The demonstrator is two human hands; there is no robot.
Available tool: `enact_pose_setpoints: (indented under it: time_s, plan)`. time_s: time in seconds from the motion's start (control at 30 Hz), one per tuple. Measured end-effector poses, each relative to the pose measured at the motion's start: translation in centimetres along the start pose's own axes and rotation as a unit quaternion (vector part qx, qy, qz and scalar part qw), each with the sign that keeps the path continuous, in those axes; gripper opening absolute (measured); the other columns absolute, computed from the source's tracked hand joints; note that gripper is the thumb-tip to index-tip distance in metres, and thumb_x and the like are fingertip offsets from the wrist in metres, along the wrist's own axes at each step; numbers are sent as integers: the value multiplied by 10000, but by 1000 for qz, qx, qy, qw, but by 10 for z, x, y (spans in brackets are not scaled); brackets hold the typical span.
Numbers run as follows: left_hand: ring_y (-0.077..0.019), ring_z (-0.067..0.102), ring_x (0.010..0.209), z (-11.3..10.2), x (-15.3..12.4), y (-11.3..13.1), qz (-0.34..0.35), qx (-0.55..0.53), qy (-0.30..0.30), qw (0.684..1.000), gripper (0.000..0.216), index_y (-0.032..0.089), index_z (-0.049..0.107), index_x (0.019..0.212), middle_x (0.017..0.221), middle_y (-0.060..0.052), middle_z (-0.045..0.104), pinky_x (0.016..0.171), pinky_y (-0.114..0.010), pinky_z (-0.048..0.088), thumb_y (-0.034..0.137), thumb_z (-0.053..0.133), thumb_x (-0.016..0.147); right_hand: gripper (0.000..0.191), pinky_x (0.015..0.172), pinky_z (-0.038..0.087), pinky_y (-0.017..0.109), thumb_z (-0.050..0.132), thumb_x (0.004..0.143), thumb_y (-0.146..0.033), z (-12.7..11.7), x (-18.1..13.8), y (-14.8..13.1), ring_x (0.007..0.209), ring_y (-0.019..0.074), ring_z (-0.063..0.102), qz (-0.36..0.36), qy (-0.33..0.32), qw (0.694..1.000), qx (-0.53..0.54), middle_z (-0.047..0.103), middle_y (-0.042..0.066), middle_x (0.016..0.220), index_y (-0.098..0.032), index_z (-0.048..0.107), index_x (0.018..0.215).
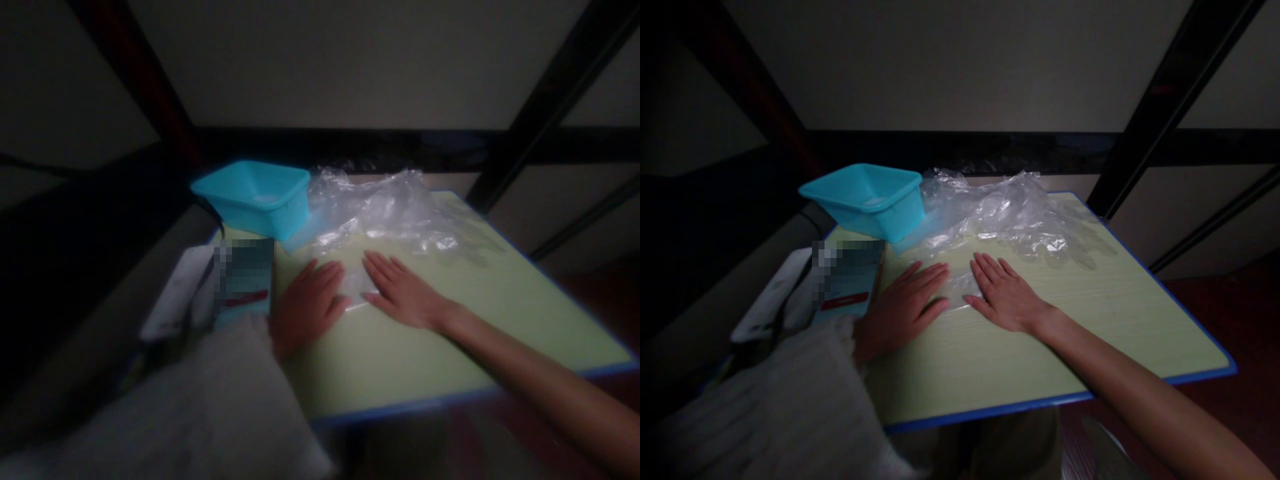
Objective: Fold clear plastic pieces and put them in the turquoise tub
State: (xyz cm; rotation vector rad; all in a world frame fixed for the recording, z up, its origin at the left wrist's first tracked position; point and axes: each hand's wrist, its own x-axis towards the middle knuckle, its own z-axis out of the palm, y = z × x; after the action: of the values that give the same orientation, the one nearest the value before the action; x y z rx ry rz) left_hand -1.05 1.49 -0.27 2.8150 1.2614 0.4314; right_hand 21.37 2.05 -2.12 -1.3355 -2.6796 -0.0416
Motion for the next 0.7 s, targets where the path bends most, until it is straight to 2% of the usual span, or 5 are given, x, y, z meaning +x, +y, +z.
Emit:
enact_pose_setpoints:
  time_s: [0.17,0.27,0.37,0.53,0.7]
  plan:
    - [-247,365,1348,6,16,20,30,-10,38,999,530,60,397,1349,1431,-166,422,1137,-403,262,410,365,951,728,1124,201,480,219,951,-553,2,1,4,1407,294,190,-13,-4,1000,7,222,213,1512,-22,269,1446]
    - [-263,304,1380,16,30,34,33,5,8,999,616,22,333,1386,1477,-192,335,1144,-391,238,446,374,942,689,1123,205,475,320,939,-504,6,2,8,1409,286,187,-23,-15,1000,12,228,196,1519,-55,256,1457]
    - [-276,246,1400,26,37,38,22,22,-19,999,689,-35,272,1401,1493,-237,262,1142,-391,231,489,306,955,661,1123,200,478,371,926,-437,9,2,10,1412,279,178,-23,-23,999,11,232,181,1523,-73,248,1463]
    - [-293,241,1399,31,30,31,13,36,-19,999,780,-54,302,1380,1481,-255,271,1151,-401,203,586,245,939,684,1126,183,488,274,946,-505,8,2,8,1417,272,158,-16,-10,1000,16,205,181,1526,-64,232,1468]
    - [-297,256,1393,27,24,28,17,49,-18,998,753,-47,327,1364,1472,-257,292,1148,-413,216,571,263,938,689,1137,171,468,160,964,-511,3,1,3,1417,249,164,0,-10,1000,13,217,178,1518,-37,262,1454]
